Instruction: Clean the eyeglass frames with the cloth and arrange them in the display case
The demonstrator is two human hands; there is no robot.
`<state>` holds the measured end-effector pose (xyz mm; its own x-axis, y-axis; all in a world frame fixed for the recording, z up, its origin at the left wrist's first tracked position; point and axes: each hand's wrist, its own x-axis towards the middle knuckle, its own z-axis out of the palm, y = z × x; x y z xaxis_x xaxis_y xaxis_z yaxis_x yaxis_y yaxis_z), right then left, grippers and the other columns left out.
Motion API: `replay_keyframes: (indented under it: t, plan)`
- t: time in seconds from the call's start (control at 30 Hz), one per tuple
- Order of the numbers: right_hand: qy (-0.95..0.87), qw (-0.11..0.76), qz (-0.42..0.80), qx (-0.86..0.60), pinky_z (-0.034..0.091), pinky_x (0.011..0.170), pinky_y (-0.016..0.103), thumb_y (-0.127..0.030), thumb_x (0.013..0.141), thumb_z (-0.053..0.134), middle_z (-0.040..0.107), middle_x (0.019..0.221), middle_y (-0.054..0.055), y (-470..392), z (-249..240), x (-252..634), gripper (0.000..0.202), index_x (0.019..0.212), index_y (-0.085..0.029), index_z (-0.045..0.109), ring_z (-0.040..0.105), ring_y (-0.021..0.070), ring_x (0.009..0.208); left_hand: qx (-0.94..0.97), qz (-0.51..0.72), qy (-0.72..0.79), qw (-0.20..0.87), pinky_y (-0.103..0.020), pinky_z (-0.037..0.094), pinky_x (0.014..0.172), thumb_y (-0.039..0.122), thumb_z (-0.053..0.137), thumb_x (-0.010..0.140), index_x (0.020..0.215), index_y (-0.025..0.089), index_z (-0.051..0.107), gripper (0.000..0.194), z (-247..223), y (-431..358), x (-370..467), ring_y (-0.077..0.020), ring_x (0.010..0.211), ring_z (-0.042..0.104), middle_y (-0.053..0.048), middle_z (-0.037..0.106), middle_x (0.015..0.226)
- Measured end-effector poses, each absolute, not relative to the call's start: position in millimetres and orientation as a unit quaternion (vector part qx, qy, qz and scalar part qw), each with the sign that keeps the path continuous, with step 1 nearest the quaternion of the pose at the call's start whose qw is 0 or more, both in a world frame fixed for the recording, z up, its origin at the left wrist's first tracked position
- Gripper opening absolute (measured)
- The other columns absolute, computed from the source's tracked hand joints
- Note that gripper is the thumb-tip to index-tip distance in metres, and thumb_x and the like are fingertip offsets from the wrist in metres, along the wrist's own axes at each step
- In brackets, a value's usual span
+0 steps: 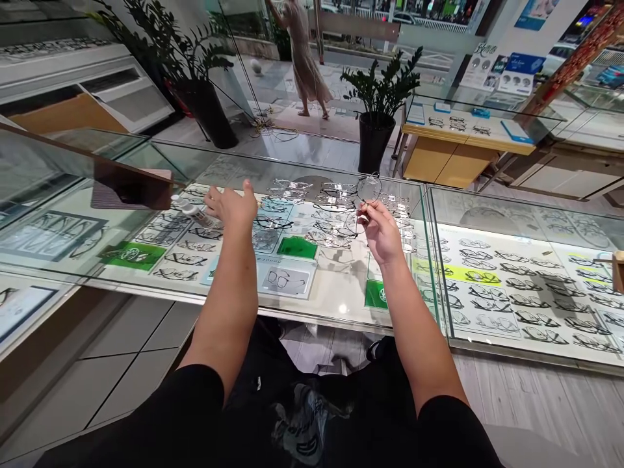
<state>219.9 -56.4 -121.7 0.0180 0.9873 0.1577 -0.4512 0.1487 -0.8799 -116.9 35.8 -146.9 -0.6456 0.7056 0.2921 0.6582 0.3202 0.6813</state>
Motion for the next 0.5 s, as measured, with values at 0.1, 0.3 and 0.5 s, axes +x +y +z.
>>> replay_keyframes:
  t: [0.1, 0.3, 0.5]
  plan:
    - [-0.430, 0.633, 0.548, -0.337, 0.055, 0.085, 0.031, -0.045, 0.082, 0.078, 0.066, 0.099, 0.002, -57.0, -117.2, 223.9, 0.025, 0.090, -0.027, 0.063, 0.063, 0.0176, 0.092, 0.470, 0.480, 0.740, -0.020, -0.075, 0.015, 0.131, 0.058, 0.056, 0.102, 0.153, 0.016, 0.057, 0.066, -141.7, 31.7, -102.0, -0.0461, 0.166, 0.023, -0.026, 0.031, 0.177]
    - [-0.479, 0.606, 0.527, -0.353, 0.053, 0.087, 0.034, -0.038, 0.081, 0.075, 0.068, 0.097, 0.003, -64.7, -93.4, 235.8, 0.015, 0.082, -0.026, 0.067, 0.065, 0.0206, 0.099, 0.693, 0.539, 0.474, -0.066, -0.065, 0.028, 0.132, 0.075, 0.057, 0.098, 0.162, 0.024, 0.048, 0.082, -115.8, 5.2, -47.3, -0.0389, 0.161, 0.040, -0.020, 0.049, 0.169]
    - [-0.608, 0.426, 0.548, -0.387, 0.045, 0.089, 0.036, -0.032, 0.086, 0.072, 0.072, 0.091, 0.003, -73.7, -50.9, 253.3, 0.013, 0.077, -0.023, 0.068, 0.065, 0.0208, 0.095, 0.846, 0.455, 0.278, 0.003, -0.058, 0.034, 0.132, 0.080, 0.072, 0.087, 0.171, 0.029, 0.036, 0.105, -68.5, -41.9, -3.5, -0.0376, 0.161, 0.043, -0.016, 0.051, 0.170]
